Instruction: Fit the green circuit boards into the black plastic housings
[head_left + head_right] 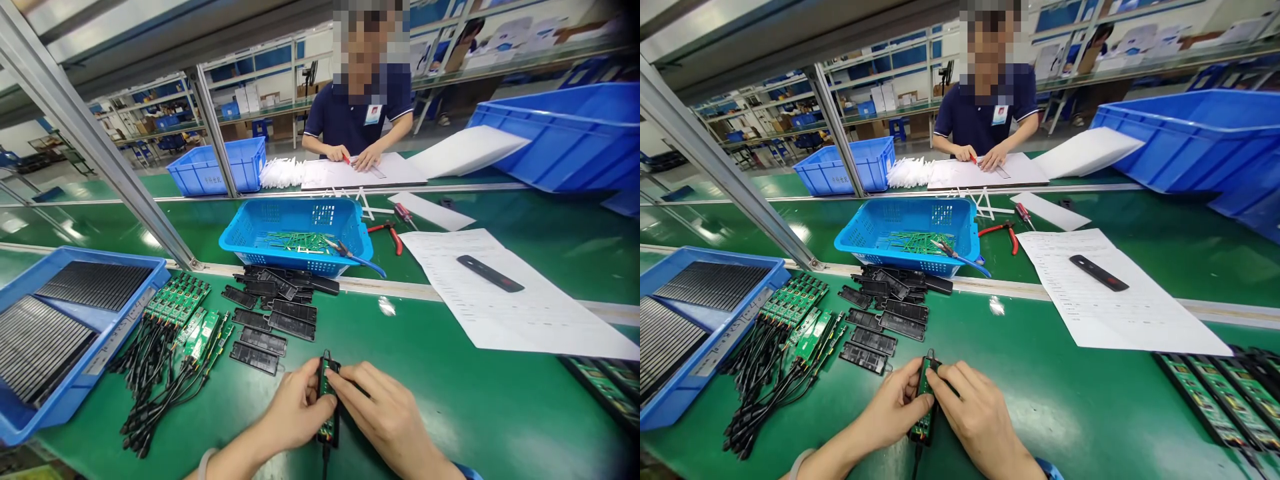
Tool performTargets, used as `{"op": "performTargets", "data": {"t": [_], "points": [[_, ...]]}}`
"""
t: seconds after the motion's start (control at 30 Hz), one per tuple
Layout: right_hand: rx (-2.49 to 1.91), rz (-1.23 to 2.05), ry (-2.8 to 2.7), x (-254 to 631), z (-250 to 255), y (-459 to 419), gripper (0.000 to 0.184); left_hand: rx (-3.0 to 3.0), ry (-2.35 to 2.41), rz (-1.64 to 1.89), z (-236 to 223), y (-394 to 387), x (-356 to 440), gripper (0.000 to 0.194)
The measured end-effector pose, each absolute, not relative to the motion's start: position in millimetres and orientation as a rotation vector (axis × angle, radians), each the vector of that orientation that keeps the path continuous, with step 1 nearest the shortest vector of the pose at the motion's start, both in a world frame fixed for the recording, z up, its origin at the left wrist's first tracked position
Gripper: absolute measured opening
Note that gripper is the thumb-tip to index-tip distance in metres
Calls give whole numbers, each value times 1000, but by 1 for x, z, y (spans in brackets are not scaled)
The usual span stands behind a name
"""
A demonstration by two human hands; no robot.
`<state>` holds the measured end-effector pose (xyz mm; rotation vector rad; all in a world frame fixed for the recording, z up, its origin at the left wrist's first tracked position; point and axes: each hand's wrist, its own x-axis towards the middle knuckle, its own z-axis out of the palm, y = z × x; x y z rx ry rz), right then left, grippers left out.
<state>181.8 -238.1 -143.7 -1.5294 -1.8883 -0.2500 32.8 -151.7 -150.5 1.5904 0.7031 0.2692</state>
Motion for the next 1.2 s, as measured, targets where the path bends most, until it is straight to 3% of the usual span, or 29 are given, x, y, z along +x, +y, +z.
{"op": "performTargets", "data": {"t": [0.37, 0.67, 0.77, 1.03, 1.2], "points": [[-1529, -234, -1846, 180, -147, -240, 21, 1648, 717, 255, -150, -151, 31, 26], [-1692, 161, -1699, 175, -144, -237, 25, 1659, 735, 295, -147, -150, 33, 19], [-1811, 242, -1531, 196, -142, -234, 26, 1594, 749, 369, -147, -144, 33, 28], [-2194, -80, -1255, 303, -155, -200, 32, 1455, 743, 364, -147, -142, 32, 65], [-2033, 42, -1446, 251, -140, -205, 32, 1260, 774, 486, -157, -143, 37, 73]]}}
